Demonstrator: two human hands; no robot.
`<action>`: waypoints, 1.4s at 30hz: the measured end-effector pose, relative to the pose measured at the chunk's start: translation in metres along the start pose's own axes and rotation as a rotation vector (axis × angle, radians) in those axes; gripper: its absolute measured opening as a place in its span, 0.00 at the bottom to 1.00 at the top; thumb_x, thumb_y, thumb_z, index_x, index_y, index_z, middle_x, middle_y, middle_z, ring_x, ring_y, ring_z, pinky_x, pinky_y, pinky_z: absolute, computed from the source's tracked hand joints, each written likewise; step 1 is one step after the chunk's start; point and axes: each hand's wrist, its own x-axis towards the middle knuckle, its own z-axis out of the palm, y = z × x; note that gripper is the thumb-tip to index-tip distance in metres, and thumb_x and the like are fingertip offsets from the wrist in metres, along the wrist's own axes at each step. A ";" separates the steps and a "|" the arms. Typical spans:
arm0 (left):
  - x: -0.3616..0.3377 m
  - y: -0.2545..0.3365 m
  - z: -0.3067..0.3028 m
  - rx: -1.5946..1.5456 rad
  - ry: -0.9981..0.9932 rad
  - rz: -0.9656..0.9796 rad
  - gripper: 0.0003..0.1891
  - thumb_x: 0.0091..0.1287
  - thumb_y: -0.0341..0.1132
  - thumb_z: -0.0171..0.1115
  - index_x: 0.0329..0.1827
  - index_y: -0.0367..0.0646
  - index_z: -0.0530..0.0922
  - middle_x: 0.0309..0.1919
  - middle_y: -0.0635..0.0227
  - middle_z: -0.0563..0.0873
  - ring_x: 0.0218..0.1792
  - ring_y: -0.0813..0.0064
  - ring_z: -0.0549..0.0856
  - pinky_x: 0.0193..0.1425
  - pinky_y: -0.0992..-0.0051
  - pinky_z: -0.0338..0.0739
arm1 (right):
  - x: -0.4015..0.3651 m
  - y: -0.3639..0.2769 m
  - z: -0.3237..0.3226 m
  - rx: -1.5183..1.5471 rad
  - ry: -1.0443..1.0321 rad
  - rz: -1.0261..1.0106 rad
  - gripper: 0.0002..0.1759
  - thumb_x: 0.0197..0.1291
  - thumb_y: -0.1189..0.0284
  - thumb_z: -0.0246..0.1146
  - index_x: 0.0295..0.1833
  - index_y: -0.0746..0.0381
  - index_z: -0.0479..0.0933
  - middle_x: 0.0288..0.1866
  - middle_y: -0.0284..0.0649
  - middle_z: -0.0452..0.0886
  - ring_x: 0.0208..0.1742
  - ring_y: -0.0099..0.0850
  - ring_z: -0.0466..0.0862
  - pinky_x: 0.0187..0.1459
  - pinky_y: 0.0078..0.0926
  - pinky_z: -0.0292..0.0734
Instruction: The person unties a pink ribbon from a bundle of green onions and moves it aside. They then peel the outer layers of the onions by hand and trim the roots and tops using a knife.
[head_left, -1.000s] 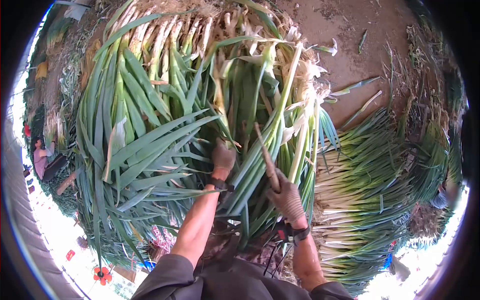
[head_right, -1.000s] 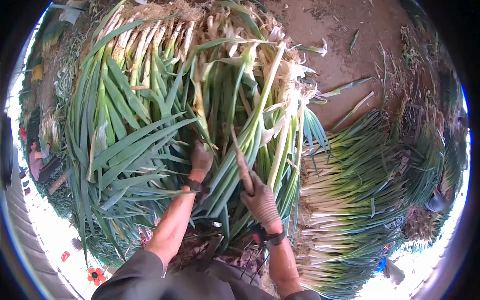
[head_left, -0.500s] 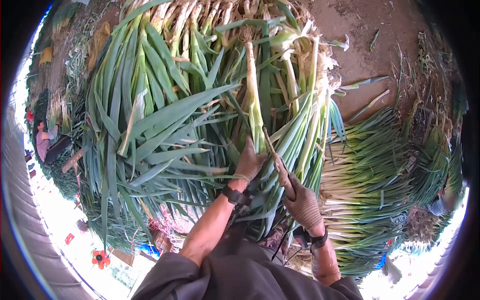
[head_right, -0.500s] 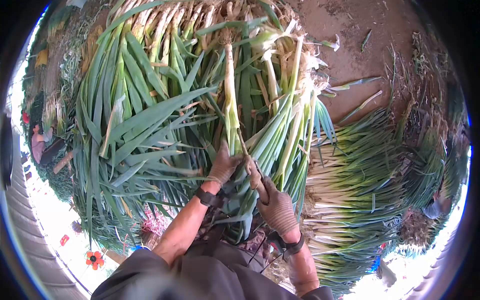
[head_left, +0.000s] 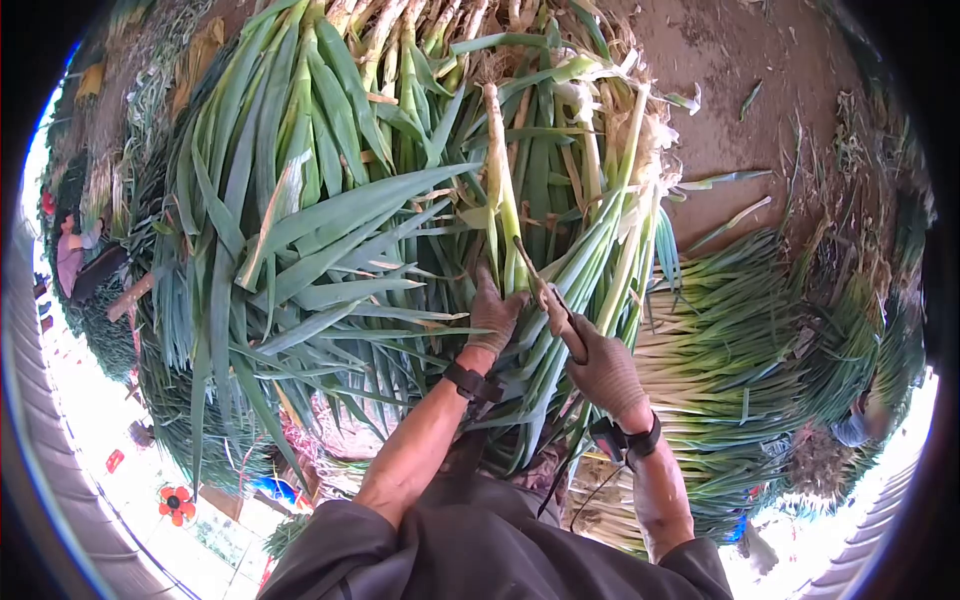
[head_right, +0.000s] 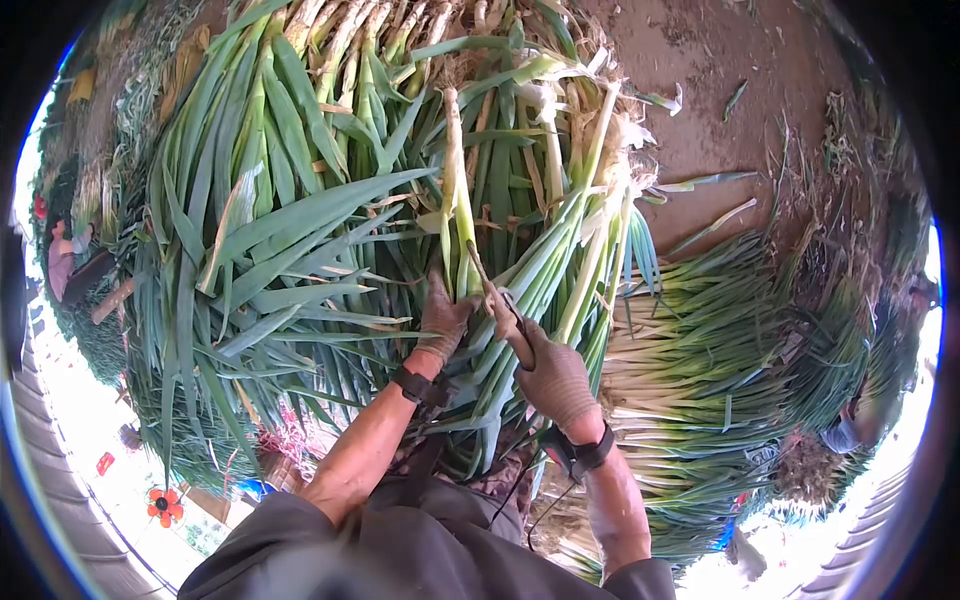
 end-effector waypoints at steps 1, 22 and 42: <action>-0.001 0.000 0.000 0.028 0.009 -0.010 0.51 0.60 0.41 0.73 0.80 0.32 0.52 0.58 0.42 0.82 0.55 0.49 0.85 0.61 0.61 0.79 | 0.008 -0.001 0.002 -0.016 0.009 -0.012 0.30 0.57 0.71 0.64 0.68 0.59 0.74 0.40 0.62 0.85 0.45 0.61 0.85 0.47 0.55 0.80; 0.004 -0.006 -0.005 0.086 -0.099 -0.149 0.40 0.55 0.32 0.69 0.75 0.36 0.66 0.51 0.47 0.86 0.51 0.54 0.87 0.62 0.65 0.79 | 0.197 -0.037 0.010 -0.081 0.227 -0.175 0.18 0.61 0.64 0.64 0.52 0.64 0.77 0.43 0.60 0.86 0.48 0.61 0.85 0.52 0.56 0.80; -0.014 0.000 0.006 -0.458 -0.288 -0.213 0.43 0.57 0.36 0.75 0.77 0.35 0.67 0.62 0.64 0.81 0.59 0.73 0.80 0.69 0.73 0.73 | 0.113 0.007 -0.003 0.147 0.219 -0.156 0.34 0.56 0.68 0.67 0.70 0.63 0.74 0.49 0.61 0.86 0.52 0.59 0.85 0.55 0.49 0.81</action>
